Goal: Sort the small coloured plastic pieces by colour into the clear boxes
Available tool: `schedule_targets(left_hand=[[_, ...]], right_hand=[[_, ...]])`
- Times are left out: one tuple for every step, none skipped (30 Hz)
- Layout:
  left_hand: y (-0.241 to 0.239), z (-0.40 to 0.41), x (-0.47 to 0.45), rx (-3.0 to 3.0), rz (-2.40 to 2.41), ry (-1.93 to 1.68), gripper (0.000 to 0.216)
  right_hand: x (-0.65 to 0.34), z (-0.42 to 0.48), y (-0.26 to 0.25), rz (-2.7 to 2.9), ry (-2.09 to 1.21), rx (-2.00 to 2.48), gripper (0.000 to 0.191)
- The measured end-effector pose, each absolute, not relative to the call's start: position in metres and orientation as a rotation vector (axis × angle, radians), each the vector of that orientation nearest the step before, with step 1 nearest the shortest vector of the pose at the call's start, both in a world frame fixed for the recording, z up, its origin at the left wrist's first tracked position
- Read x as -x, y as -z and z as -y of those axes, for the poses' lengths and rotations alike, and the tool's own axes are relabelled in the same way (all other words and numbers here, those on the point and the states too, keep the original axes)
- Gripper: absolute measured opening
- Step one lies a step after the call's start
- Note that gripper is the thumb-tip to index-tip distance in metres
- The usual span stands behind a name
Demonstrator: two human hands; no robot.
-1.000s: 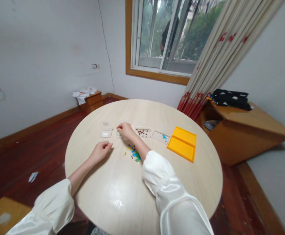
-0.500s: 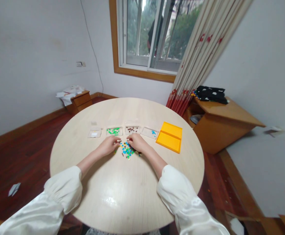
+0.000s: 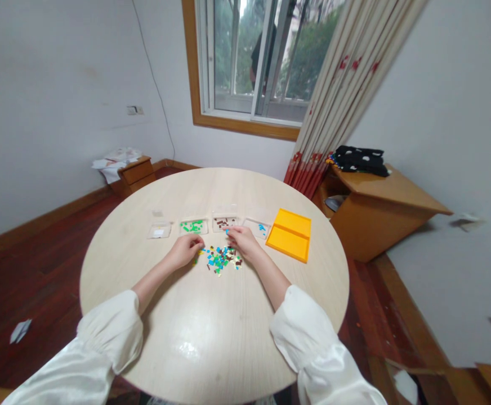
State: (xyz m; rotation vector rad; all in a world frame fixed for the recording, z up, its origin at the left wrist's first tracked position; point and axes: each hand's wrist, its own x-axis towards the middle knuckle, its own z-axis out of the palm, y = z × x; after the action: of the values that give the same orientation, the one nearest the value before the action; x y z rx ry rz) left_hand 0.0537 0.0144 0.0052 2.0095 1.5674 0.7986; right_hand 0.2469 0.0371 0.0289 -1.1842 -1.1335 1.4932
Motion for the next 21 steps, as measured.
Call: schedule_targets(left_hand=[[-0.005, -0.015, -0.053, -1.975, -1.569, -0.815, 0.017], [-0.005, -0.015, -0.053, -1.947, -1.568, -0.830, 0.016], [-0.005, -0.015, -0.052, -1.923, -1.562, -0.844, 0.016], [-0.005, -0.015, -0.052, -1.903, -1.556, -0.857, 0.017], [-0.005, -0.015, -0.052, -1.887, -1.548, -0.866, 0.017], [-0.005, -0.014, -0.051, -1.877, -1.542, -0.871, 0.018], [-0.004, -0.014, -0.051, -1.870, -1.542, -0.870, 0.018], [-0.004, -0.014, -0.051, -1.867, -1.544, -0.864, 0.019], [-0.004, -0.014, -0.051, -1.867, -1.548, -0.856, 0.019], [-0.003, -0.014, -0.051, -1.872, -1.551, -0.851, 0.019], [-0.003, -0.015, -0.051, -1.880, -1.555, -0.850, 0.019], [-0.002, -0.015, -0.051, -1.891, -1.561, -0.851, 0.019], [-0.001, -0.015, -0.051, -1.903, -1.566, -0.853, 0.019], [0.000, -0.015, -0.052, -1.913, -1.570, -0.855, 0.019], [0.000, -0.015, -0.052, -1.921, -1.572, -0.856, 0.019], [0.001, -0.015, -0.052, -1.928, -1.574, -0.860, 0.020], [0.002, -0.015, -0.052, -1.932, -1.575, -0.862, 0.020], [0.003, -0.015, -0.051, -1.937, -1.577, -0.865, 0.020], [0.003, -0.015, -0.051, -1.940, -1.580, -0.869, 0.019], [0.004, -0.015, -0.051, -1.943, -1.582, -0.873, 0.019], [0.005, -0.015, -0.051, -1.943, -1.584, -0.880, 0.019]], right_hand=[[-0.250, -0.038, -0.031, 0.960, -1.614, 1.113, 0.013], [-0.252, -0.039, -0.034, 0.822, -1.702, 1.050, 0.010], [-0.254, -0.041, -0.036, 0.735, -1.754, 1.007, 0.007], [-0.256, -0.041, -0.038, 0.716, -1.764, 1.002, 0.005], [-0.256, -0.042, -0.039, 0.754, -1.747, 1.026, 0.006], [-0.256, -0.042, -0.040, 0.809, -1.718, 1.058, 0.008], [-0.254, -0.041, -0.040, 0.891, -1.669, 1.108, 0.011], [-0.252, -0.039, -0.039, 1.009, -1.595, 1.178, 0.014], [-0.250, -0.036, -0.039, 1.165, -1.488, 1.260, 0.015], [-0.247, -0.033, -0.038, 1.356, -1.341, 1.342, 0.014], [-0.244, -0.029, -0.037, 1.573, -1.154, 1.417, 0.012], [-0.241, -0.025, -0.037, 1.800, -0.937, 1.480, 0.008], [-0.238, -0.021, -0.036, 1.996, -0.734, 1.523, 0.005], [-0.235, -0.018, -0.036, 2.137, -0.592, 1.549, 0.006], [-0.233, -0.015, -0.036, 2.238, -0.502, 1.572, 0.010], [-0.231, -0.012, -0.035, 2.306, -0.449, 1.596, 0.012], [-0.229, -0.010, -0.035, 2.353, -0.419, 1.615, 0.013], [-0.227, -0.008, -0.035, 2.382, -0.394, 1.624, 0.013], [-0.225, -0.007, -0.035, 2.402, -0.369, 1.627, 0.013], [-0.224, -0.006, -0.036, 2.416, -0.348, 1.626, 0.014], [-0.223, -0.006, -0.036, 2.427, -0.332, 1.624, 0.015]])
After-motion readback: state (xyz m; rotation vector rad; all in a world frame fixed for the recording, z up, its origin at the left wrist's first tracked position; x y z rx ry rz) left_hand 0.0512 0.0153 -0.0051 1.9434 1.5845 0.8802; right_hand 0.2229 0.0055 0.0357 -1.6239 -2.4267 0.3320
